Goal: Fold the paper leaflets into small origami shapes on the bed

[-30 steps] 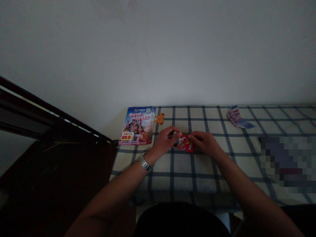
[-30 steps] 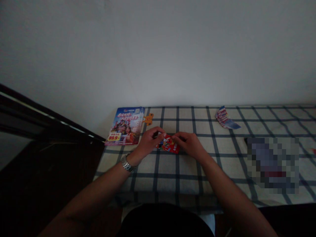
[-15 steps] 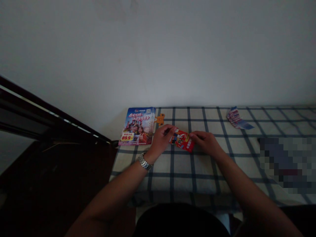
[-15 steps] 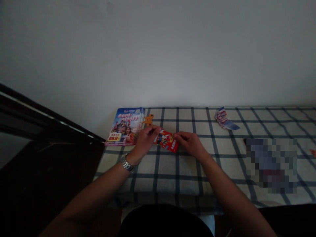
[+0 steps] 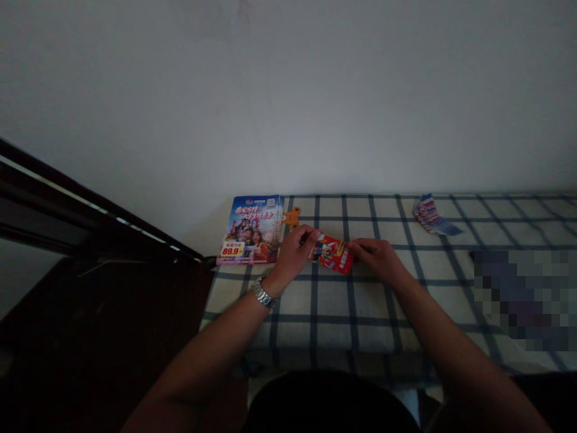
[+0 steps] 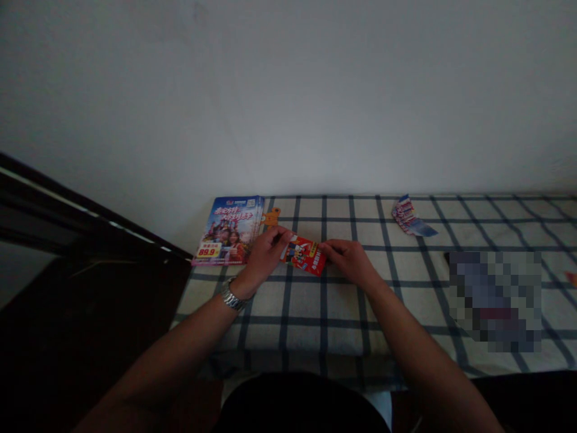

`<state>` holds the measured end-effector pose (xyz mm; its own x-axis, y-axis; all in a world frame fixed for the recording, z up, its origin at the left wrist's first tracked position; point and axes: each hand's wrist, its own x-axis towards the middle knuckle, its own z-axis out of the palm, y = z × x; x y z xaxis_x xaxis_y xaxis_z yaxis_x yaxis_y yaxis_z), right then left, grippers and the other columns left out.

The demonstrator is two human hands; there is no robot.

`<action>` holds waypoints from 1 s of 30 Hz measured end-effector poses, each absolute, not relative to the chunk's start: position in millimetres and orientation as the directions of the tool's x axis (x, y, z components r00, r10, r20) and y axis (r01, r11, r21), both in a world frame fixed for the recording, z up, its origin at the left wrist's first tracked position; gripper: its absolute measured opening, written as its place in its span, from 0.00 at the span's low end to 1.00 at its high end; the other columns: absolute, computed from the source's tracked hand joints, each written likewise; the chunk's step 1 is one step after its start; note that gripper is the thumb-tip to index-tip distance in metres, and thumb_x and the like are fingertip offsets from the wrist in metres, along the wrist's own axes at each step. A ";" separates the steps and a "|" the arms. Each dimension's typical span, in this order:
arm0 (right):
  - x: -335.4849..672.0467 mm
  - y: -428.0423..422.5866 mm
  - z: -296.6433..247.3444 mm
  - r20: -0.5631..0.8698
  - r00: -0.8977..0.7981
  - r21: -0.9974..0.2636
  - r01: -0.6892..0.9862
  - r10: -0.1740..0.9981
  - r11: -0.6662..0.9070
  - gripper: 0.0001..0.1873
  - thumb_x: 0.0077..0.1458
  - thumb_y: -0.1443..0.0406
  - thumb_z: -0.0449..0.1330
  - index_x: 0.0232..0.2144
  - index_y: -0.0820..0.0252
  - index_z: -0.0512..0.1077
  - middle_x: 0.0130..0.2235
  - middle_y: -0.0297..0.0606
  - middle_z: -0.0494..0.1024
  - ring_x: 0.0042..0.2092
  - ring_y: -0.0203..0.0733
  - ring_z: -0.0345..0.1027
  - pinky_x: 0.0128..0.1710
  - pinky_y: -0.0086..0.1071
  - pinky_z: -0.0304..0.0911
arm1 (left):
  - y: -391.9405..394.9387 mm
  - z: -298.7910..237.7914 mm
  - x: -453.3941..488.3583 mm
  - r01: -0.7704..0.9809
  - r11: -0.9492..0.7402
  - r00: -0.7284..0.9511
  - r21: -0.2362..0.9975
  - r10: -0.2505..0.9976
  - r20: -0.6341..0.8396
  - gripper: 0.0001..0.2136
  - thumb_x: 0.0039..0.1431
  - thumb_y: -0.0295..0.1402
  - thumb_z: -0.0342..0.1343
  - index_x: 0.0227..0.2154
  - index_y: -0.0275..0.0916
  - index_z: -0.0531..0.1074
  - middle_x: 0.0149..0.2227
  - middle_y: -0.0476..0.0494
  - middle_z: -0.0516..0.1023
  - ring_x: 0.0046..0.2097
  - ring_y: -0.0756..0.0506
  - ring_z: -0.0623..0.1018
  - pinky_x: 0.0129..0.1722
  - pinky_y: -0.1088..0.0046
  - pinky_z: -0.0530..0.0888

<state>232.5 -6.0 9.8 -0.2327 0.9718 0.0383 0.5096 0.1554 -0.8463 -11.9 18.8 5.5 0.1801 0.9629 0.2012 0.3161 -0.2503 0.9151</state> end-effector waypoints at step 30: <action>244.4 11.6 -10.9 0.357 -0.162 -0.586 0.728 0.920 0.355 0.11 0.65 0.61 0.60 0.42 0.55 0.82 0.39 0.41 0.83 0.42 0.50 0.76 0.46 0.44 0.70 | 15.1 4.8 -17.2 0.425 -0.813 0.749 0.399 0.563 0.349 0.16 0.71 0.37 0.57 0.59 0.46 0.70 0.63 0.42 0.72 0.62 0.40 0.73 0.64 0.55 0.70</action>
<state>244.4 11.6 -10.9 -0.1617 0.9202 0.3566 0.7279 0.3552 -0.5865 -17.2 15.1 4.8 0.7491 0.5629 0.3492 0.4249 -0.8127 0.3986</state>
